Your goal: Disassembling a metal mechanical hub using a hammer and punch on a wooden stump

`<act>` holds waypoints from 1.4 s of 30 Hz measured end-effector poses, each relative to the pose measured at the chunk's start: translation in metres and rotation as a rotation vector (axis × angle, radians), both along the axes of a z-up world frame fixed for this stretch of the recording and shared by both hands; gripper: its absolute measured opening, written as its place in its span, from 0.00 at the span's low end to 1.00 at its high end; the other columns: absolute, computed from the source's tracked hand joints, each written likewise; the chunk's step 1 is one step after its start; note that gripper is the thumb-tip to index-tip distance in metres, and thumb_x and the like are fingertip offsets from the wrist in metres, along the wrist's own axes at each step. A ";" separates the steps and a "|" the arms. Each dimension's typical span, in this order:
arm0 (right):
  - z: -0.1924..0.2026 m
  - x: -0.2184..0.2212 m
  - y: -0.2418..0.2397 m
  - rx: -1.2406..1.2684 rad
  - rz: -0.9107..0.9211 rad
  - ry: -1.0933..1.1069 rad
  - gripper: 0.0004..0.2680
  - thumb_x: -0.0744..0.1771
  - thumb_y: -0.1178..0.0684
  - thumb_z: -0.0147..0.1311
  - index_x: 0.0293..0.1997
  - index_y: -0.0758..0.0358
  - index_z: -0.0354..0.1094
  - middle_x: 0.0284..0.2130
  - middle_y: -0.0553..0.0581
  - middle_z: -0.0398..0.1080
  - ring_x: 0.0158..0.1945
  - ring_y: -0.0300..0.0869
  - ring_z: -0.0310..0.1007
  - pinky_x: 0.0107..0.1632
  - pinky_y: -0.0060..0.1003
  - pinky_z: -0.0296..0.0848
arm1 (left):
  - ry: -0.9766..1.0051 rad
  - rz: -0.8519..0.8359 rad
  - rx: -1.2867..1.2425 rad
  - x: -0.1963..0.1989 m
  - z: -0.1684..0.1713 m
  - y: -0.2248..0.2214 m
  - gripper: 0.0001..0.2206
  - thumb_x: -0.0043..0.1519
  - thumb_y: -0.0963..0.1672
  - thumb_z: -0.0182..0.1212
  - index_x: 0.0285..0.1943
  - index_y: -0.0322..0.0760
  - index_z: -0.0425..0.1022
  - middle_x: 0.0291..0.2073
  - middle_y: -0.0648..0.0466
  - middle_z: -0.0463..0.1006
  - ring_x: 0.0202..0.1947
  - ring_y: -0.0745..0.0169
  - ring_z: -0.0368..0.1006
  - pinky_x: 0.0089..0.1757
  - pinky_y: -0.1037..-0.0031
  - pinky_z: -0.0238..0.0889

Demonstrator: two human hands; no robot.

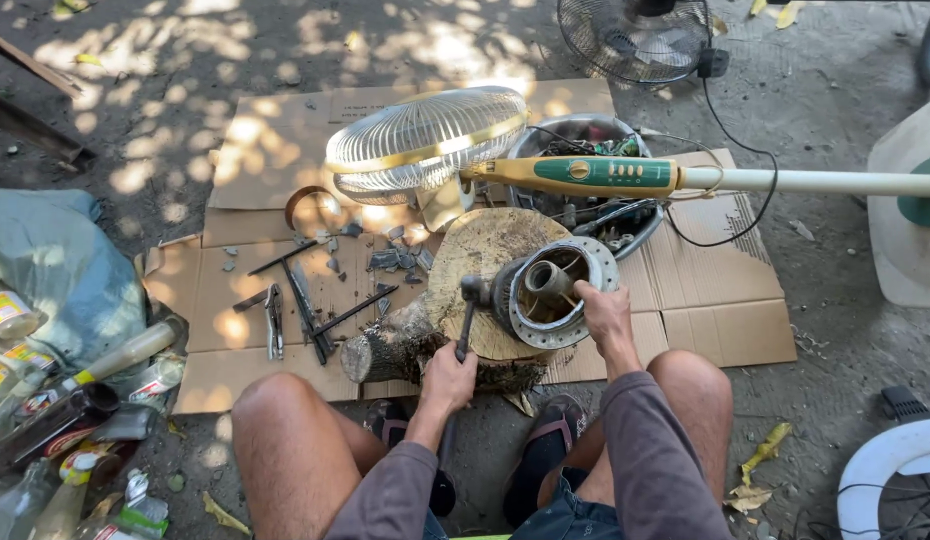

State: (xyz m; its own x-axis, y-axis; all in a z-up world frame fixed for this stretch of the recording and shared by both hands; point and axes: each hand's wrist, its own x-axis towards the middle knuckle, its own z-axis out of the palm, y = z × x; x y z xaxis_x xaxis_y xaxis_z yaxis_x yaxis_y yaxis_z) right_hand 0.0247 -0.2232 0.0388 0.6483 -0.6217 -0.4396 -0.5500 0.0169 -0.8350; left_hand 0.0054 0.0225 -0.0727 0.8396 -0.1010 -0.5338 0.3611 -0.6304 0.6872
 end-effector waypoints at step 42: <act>-0.056 -0.004 -0.042 0.101 -0.246 -0.259 0.18 0.62 0.41 0.66 0.53 0.55 0.72 0.41 0.57 0.71 0.45 0.42 0.70 0.47 0.40 0.72 | -0.015 0.255 -0.060 0.081 -0.007 -0.014 0.13 0.59 0.49 0.53 0.38 0.34 0.74 0.21 0.41 0.76 0.25 0.39 0.80 0.32 0.50 0.70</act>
